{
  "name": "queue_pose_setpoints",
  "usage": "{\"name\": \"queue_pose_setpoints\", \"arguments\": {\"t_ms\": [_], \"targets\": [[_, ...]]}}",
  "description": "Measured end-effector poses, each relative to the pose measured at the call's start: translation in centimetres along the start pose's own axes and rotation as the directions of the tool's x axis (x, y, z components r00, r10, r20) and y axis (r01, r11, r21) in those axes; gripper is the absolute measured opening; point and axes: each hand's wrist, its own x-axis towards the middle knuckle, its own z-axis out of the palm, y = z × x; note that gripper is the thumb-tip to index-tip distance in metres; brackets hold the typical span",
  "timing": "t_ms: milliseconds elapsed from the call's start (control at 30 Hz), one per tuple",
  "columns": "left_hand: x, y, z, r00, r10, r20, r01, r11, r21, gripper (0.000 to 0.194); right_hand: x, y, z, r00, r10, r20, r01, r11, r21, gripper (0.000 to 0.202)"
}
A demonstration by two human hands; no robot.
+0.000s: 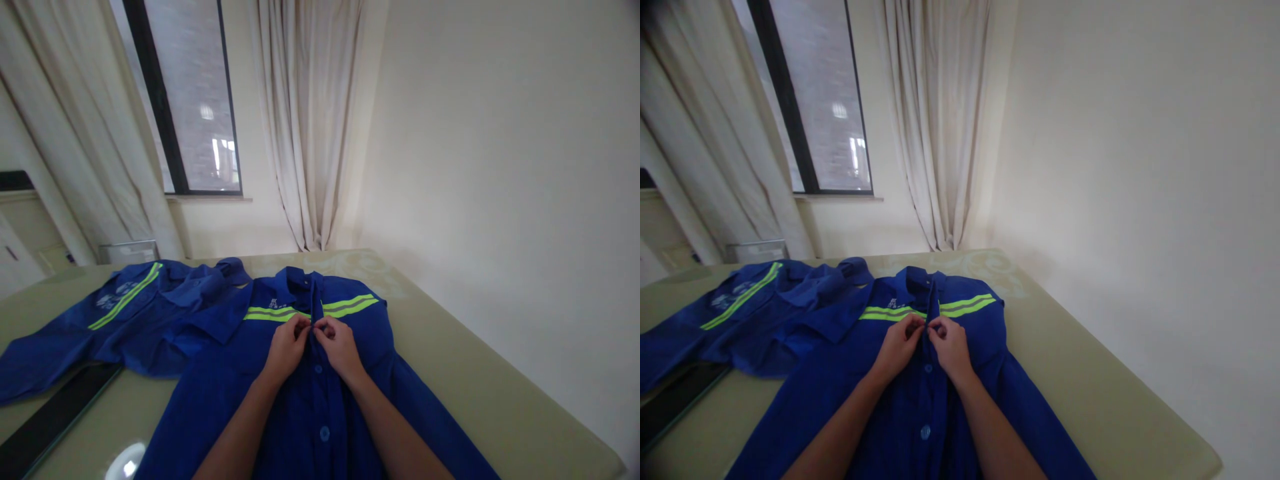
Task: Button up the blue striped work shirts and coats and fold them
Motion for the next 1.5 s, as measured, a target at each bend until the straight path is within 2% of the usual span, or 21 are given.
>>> {"name": "queue_pose_setpoints", "arguments": {"t_ms": [133,233,433,500,567,667,733,833,1000,1067,1167,1267,1367,1467,1500], "targets": [[0.2,-0.1,-0.1,0.999,-0.041,0.02,0.043,0.995,-0.086,0.022,-0.2,0.0,0.1,0.998,-0.048,-0.044,0.044,0.995,-0.091,0.011],[0.4,-0.4,-0.1,0.997,-0.076,0.019,0.078,0.989,-0.127,0.024,0.0,-0.1,0.1,0.994,-0.07,-0.081,0.062,0.994,-0.093,0.008],[0.4,-0.5,-0.1,0.997,-0.07,0.038,0.074,0.99,-0.124,0.016,0.7,0.5,0.1,0.995,0.058,-0.086,-0.054,0.997,0.056,0.005],[0.1,-0.1,-0.1,0.996,-0.067,0.056,0.07,0.996,-0.062,0.012,0.9,0.9,0.1,0.99,0.124,-0.064,-0.119,0.99,0.08,0.006],[-0.2,0.5,-0.1,0.995,-0.058,0.086,0.05,0.994,0.094,0.017,1.1,1.3,0.1,0.984,0.18,0.001,-0.18,0.98,0.084,0.007],[-0.6,1.2,-0.2,0.994,-0.015,0.111,-0.022,0.945,0.327,0.023,1.3,1.6,-0.1,0.971,0.224,0.088,-0.231,0.97,0.079,0.012],[-0.7,1.3,-0.3,0.995,0.009,0.1,-0.044,0.933,0.356,0.02,1.4,1.6,-0.2,0.976,0.197,0.095,-0.204,0.976,0.075,0.013],[-0.5,1.1,-0.4,0.995,-0.004,0.099,-0.031,0.936,0.351,0.018,1.0,1.4,-0.1,0.994,0.088,0.061,-0.09,0.995,0.036,0.016],[-0.2,0.7,-0.1,0.998,-0.025,0.053,0.001,0.913,0.408,0.031,0.2,1.4,0.1,1.0,-0.007,0.007,0.008,0.992,-0.123,0.04],[-0.3,0.7,0.0,1.0,-0.007,-0.029,0.02,0.875,0.484,0.034,0.1,1.3,0.1,1.0,-0.012,-0.017,0.009,0.98,-0.197,0.043],[-0.6,0.5,0.4,0.99,0.04,-0.137,0.062,0.748,0.66,0.042,0.1,1.0,0.2,1.0,0.003,-0.027,-0.011,0.962,-0.272,0.048],[-1.1,0.3,0.9,0.996,0.026,-0.08,0.043,0.658,0.751,0.053,-0.2,0.4,0.3,0.999,0.034,-0.027,-0.042,0.937,-0.347,0.048],[-2.3,0.9,1.1,0.999,-0.029,-0.021,0.034,0.593,0.804,0.058,-0.6,-0.9,0.3,0.994,0.108,-0.015,-0.103,0.885,-0.455,0.04],[-4.5,2.2,1.1,0.999,-0.033,0.025,-0.003,0.545,0.838,0.058,-0.6,-2.7,0.1,0.979,0.201,0.025,-0.146,0.786,-0.601,0.024],[-5.5,2.7,1.0,0.998,-0.027,0.048,-0.027,0.536,0.844,0.058,-0.4,-3.2,0.1,0.975,0.219,0.036,-0.145,0.752,-0.643,0.028]]}}
